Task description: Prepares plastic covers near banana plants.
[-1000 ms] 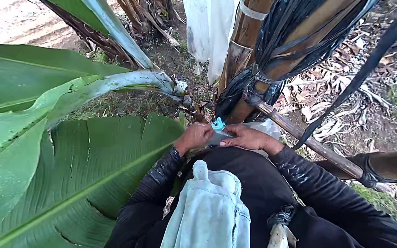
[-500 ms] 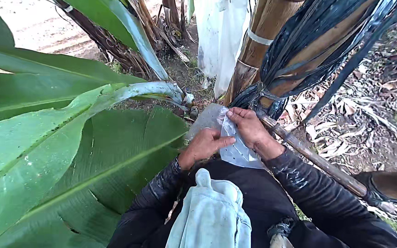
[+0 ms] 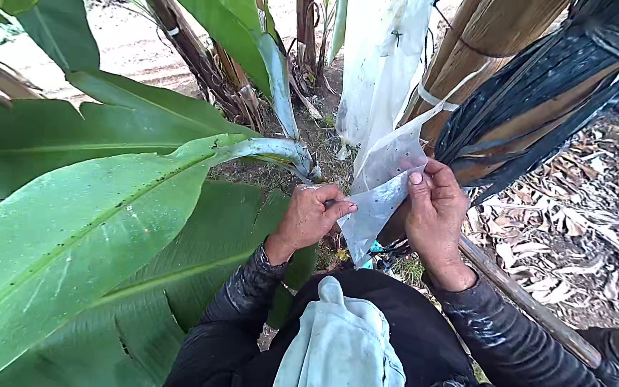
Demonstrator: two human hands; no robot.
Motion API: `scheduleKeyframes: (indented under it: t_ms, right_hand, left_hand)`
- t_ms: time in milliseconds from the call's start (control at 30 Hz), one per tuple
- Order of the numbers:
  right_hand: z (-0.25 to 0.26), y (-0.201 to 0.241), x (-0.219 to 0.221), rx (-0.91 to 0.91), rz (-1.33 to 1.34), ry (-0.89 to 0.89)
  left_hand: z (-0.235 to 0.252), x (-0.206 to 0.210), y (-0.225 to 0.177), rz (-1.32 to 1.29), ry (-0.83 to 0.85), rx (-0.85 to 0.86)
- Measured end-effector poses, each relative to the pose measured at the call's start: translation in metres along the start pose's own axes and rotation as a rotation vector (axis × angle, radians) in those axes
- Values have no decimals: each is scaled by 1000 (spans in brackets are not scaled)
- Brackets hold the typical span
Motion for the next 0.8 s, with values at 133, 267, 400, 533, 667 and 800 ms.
scheduleKeyframes:
  t_ms: [133, 267, 400, 533, 667, 800]
  right_hand:
    - [-13, 21, 9, -259, -349, 79]
    - [-20, 20, 39, -475, -589, 505]
    - [-7, 10, 39, -382, -369, 630]
    - [-5, 5, 49, -241, -258, 791]
    - [6, -23, 58, -128, -179, 827]
    - [15, -45, 51, 60, -62, 707]
  left_hand:
    - [6, -1, -8, 76, 27, 86]
    - [12, 5, -12, 77, 156, 143]
    - [20, -15, -15, 72, 103, 140]
    - [19, -1, -19, -98, 288, 164]
    - [10, -19, -8, -26, 170, -46]
    - [-8, -50, 19, -6, -191, -171]
Point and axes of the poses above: each hand's wrist, its own z-axis towards the middle knuckle, its own x-axis out of the palm, y = z × x, the point moved 8 cm from there along z, towards the middle knuckle, and after that the axes turned 13 degrees about x, right-handed, at the moved point
